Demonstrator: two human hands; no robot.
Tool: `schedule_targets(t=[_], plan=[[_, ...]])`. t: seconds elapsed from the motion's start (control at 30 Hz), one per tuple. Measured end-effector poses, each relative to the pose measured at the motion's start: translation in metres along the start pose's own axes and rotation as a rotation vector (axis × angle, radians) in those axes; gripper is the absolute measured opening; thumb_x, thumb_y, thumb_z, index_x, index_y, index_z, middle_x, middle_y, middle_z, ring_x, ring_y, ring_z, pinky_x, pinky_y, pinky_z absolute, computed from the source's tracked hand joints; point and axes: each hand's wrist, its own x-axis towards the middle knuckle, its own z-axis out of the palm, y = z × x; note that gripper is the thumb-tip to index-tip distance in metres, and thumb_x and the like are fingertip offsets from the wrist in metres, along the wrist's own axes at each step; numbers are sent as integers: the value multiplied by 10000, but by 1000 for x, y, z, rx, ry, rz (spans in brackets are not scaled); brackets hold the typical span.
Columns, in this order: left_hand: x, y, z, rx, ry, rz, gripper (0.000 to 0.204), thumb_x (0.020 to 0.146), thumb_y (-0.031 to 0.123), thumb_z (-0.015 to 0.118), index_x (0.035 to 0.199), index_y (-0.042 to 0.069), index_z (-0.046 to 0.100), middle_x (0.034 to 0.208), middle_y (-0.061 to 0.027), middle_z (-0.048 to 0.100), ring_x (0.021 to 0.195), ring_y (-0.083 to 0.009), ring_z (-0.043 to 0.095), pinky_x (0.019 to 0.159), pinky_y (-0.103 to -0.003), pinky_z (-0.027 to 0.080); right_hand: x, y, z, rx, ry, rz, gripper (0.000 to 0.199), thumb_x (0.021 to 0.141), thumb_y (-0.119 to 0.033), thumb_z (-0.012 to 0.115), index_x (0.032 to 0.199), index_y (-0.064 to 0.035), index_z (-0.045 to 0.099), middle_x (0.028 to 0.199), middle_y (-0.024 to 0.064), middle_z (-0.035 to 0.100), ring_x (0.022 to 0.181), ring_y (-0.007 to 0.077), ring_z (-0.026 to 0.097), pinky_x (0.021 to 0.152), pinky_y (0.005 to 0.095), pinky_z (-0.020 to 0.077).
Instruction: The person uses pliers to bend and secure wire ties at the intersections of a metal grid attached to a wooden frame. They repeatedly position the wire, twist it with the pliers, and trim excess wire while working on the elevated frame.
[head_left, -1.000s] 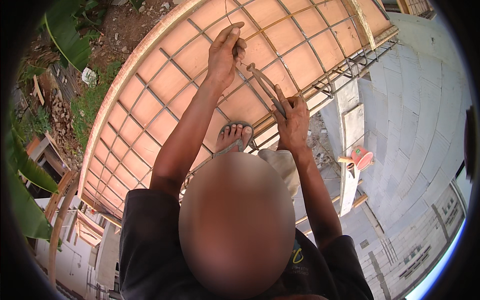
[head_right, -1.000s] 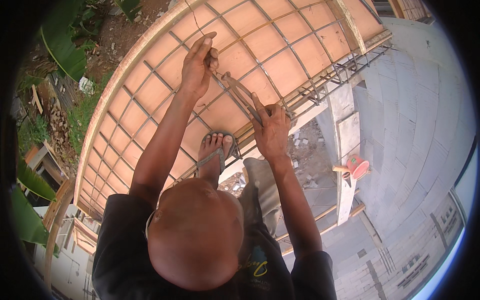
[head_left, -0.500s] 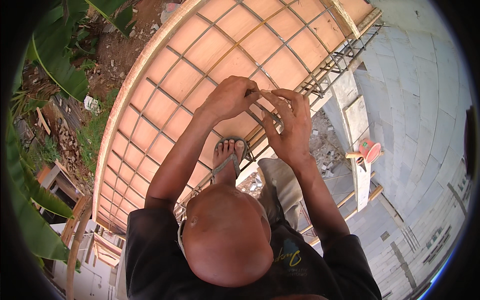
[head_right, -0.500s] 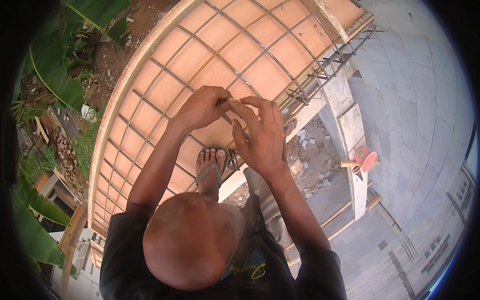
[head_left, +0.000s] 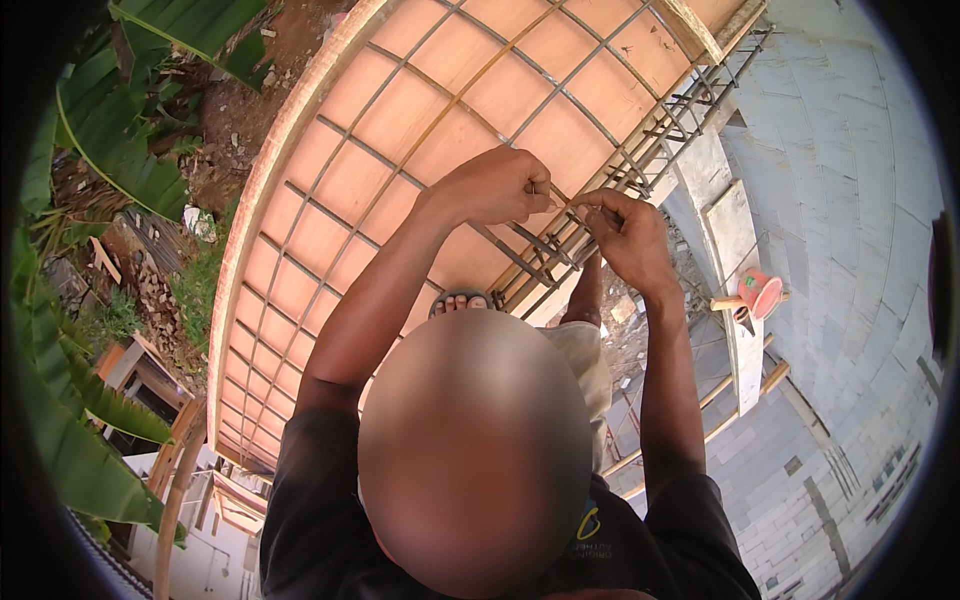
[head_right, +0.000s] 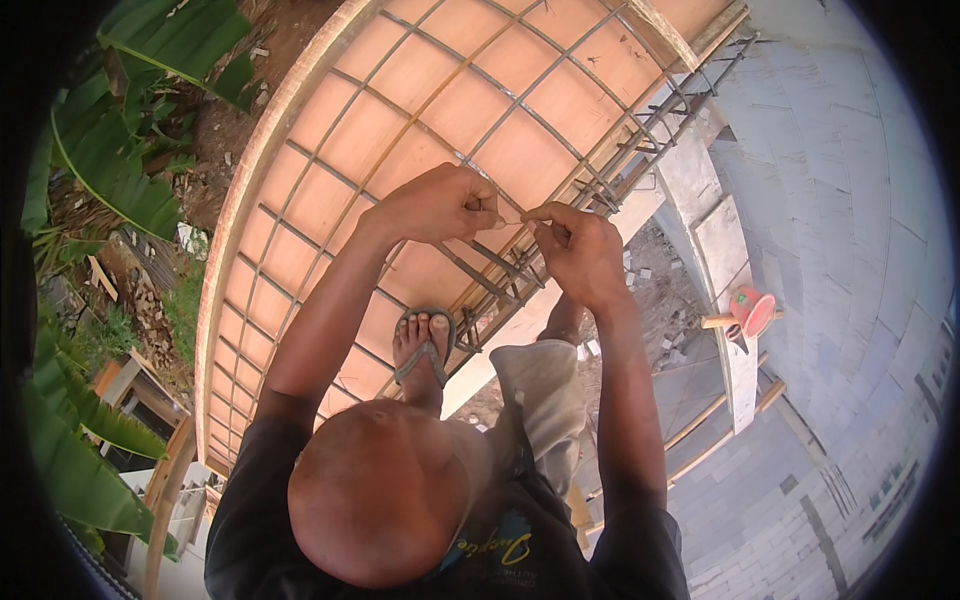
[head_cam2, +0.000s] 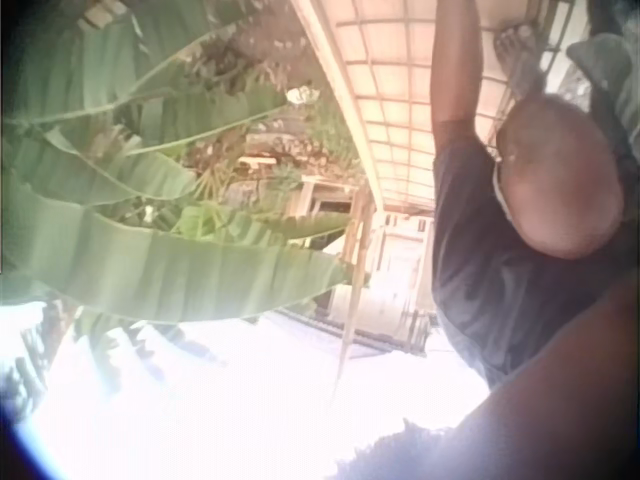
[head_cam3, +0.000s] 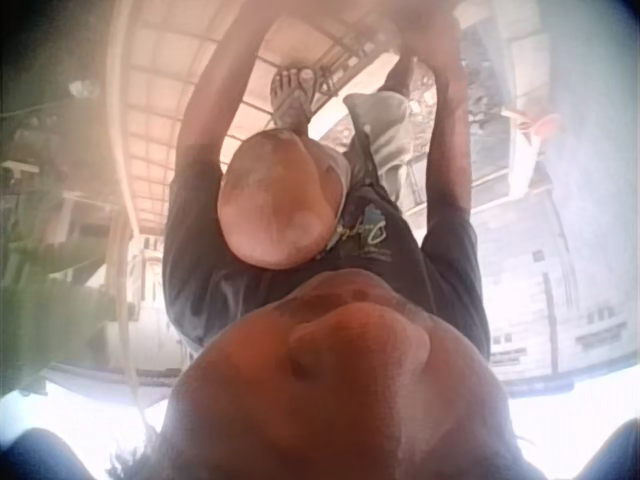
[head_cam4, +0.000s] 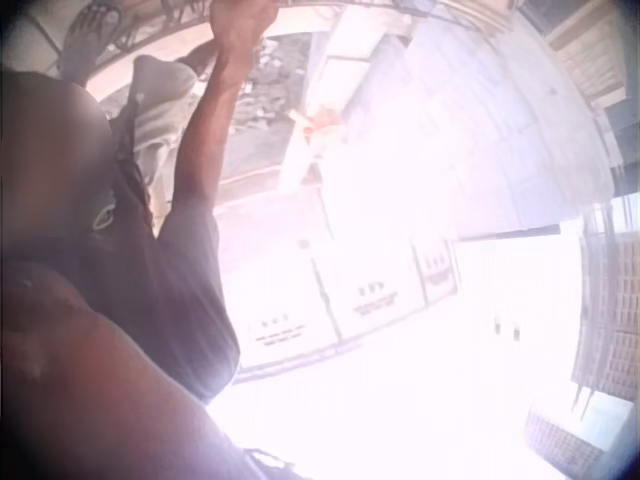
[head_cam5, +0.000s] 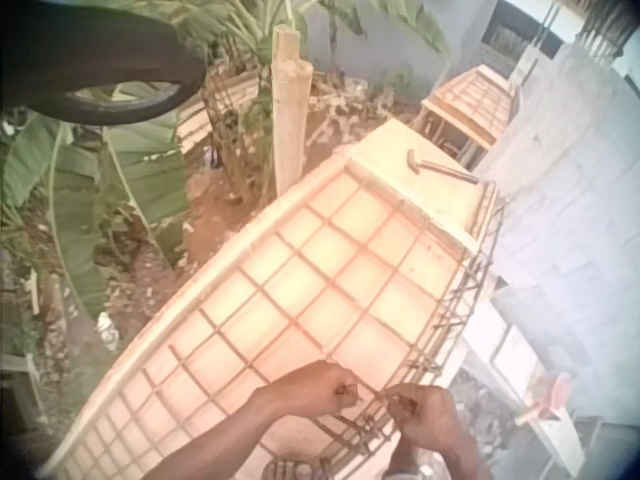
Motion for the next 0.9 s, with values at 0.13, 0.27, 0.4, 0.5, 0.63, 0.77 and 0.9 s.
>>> schedule_targets(t=[0.13, 0.27, 0.4, 0.5, 0.63, 0.77, 0.9], plan=[[56, -21, -14, 165, 730, 438, 236, 1005, 281, 765, 1018, 46, 775, 981, -107, 801, 919, -204, 772, 790, -354, 604, 46, 56, -21, 291, 233, -13, 201, 1007, -209, 723, 1171, -155, 825, 632, 31, 535, 589, 128, 493, 601, 335, 421], [90, -45, -32, -164, 742, 16, 269, 1011, 272, 756, 1133, 35, 791, 1075, -115, 808, 984, -207, 779, 842, -363, 618, 100, 85, -64, -74, 466, -13, 241, 1030, -314, 690, 1166, -170, 826, 635, 37, 571, 579, 166, 532, 607, 373, 445], [136, -81, -27, -283, 635, -61, 330, 981, 273, 740, 1169, 7, 790, 1085, -133, 819, 969, -219, 786, 906, -360, 603, 151, 85, -59, -244, 427, -84, 251, 1024, -348, 689, 1151, -184, 830, 629, 46, 588, 575, 220, 574, 617, 409, 471], [150, -80, -24, -377, 604, -26, 357, 992, 264, 736, 1221, -9, 772, 1102, -137, 810, 943, -196, 785, 838, -348, 617, 175, 81, -41, -242, 283, -89, 250, 1011, -346, 708, 1153, -180, 831, 668, 55, 609, 634, 233, 608, 660, 416, 496], [149, -68, -25, -252, 596, -42, 407, 960, 273, 757, 1267, 7, 769, 1123, -159, 808, 925, -215, 791, 849, -362, 612, 198, 86, -25, -86, 146, -136, 265, 1008, -316, 712, 1162, -131, 821, 741, 83, 647, 705, 227, 621, 713, 395, 505], [143, -64, -24, -31, 621, -55, 376, 955, 275, 755, 1236, 27, 783, 1114, -179, 804, 937, -252, 785, 874, -381, 601, 217, 96, -22, -6, 123, -136, 286, 995, -325, 718, 1167, -120, 818, 783, 98, 692, 728, 225, 645, 733, 397, 517], [144, -69, -12, 35, 788, 9, 317, 982, 270, 714, 1159, 11, 759, 1084, -172, 798, 974, -278, 768, 918, -413, 588, 216, 68, -24, -97, 123, -84, 319, 978, -369, 735, 1144, -112, 826, 861, 127, 756, 801, 268, 713, 787, 408, 551]])
